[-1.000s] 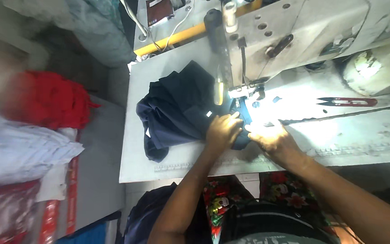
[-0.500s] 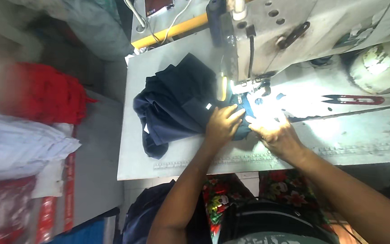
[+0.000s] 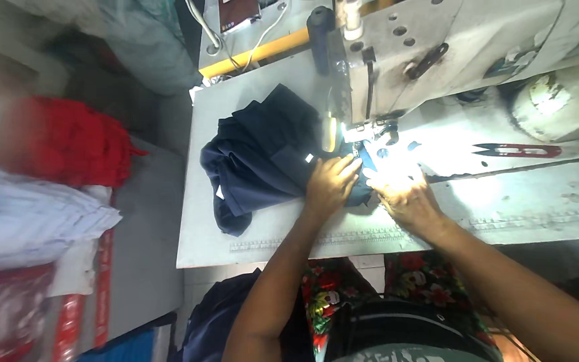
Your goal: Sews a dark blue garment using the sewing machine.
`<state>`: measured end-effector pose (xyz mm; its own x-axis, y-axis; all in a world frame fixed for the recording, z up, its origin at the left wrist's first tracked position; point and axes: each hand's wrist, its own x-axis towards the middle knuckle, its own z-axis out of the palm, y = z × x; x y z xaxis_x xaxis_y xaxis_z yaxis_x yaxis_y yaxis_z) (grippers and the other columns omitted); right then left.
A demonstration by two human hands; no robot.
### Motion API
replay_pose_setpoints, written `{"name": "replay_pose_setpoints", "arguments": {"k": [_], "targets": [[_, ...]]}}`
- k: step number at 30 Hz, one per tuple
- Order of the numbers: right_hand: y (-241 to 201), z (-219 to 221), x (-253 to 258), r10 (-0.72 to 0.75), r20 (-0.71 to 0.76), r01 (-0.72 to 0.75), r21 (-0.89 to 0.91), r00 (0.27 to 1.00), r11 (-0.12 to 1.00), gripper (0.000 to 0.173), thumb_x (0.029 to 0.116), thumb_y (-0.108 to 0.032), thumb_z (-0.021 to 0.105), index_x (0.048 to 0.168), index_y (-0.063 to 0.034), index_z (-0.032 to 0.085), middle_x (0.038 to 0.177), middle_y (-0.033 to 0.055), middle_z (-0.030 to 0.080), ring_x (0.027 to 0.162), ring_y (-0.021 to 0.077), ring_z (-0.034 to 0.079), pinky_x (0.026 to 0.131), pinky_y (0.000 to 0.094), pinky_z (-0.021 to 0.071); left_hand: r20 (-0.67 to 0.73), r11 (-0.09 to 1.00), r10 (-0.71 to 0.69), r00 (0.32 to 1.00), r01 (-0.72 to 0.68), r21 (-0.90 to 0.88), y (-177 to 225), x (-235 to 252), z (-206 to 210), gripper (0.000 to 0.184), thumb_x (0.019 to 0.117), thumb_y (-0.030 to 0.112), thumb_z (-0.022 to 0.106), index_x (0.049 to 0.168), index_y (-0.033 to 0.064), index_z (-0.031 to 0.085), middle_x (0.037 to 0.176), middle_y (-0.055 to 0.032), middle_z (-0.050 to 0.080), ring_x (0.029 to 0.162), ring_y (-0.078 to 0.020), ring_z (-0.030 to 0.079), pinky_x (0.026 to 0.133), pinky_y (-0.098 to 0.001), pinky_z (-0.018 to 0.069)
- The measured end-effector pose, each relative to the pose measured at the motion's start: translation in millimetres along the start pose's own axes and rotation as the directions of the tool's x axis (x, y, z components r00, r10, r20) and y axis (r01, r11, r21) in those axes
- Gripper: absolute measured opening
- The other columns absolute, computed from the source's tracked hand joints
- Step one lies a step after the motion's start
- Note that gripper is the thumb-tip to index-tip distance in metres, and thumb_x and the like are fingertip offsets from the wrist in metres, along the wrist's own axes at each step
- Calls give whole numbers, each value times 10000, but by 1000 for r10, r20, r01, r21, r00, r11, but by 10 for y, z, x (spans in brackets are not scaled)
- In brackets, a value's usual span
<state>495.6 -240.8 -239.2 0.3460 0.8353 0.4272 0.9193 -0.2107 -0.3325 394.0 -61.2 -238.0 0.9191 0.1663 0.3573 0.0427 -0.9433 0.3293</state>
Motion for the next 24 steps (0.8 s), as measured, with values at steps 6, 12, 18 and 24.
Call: {"name": "replay_pose_setpoints", "arguments": {"k": [6, 12, 18, 24], "targets": [[19, -112, -86, 58, 11, -59, 62, 998, 996, 276, 1000, -71, 559, 1217, -27, 725, 1341, 162, 674, 1230, 380, 644, 1034, 602, 454, -5, 1000, 9, 1000, -9, -2, 8, 17, 9, 314, 1019, 179, 567, 1283, 127, 730, 1337, -98, 690, 1251, -323, 647, 1068, -603, 444], [623, -946, -495, 377, -199, -402, -109, 905, 909, 468, 1068, -239, 477, 1470, -2, 524, 1582, 230, 427, 1490, 417, 370, 1199, 590, 310, -8, 1000, 27, 1000, -27, -9, -45, -11, 59, 325, 1028, 199, 556, 1303, 130, 716, 1372, -82, 671, 1267, -318, 635, 1070, -599, 442], [1368, -1549, -807, 536, -289, -605, -286, 794, 743, 515, 1099, -293, 435, 1499, 31, 449, 1558, 280, 428, 1486, 497, 326, 1195, 659, 236, 20, 999, 9, 1000, -8, -36, -5, -23, 12, 331, 1031, 187, 552, 1311, 98, 704, 1381, -118, 658, 1268, -376, 624, 1054, -649, 433], [1363, -1630, -720, 553, -250, -607, -314, 795, 730, 527, 1100, -399, 392, 1377, -3, 603, 1440, 267, 561, 1401, 475, 461, 1167, 661, 282, -9, 1000, -11, 1000, 11, -25, -3, -35, 13, 315, 1013, 178, 573, 1280, 107, 725, 1352, -113, 678, 1257, -353, 636, 1057, -637, 435]]}}
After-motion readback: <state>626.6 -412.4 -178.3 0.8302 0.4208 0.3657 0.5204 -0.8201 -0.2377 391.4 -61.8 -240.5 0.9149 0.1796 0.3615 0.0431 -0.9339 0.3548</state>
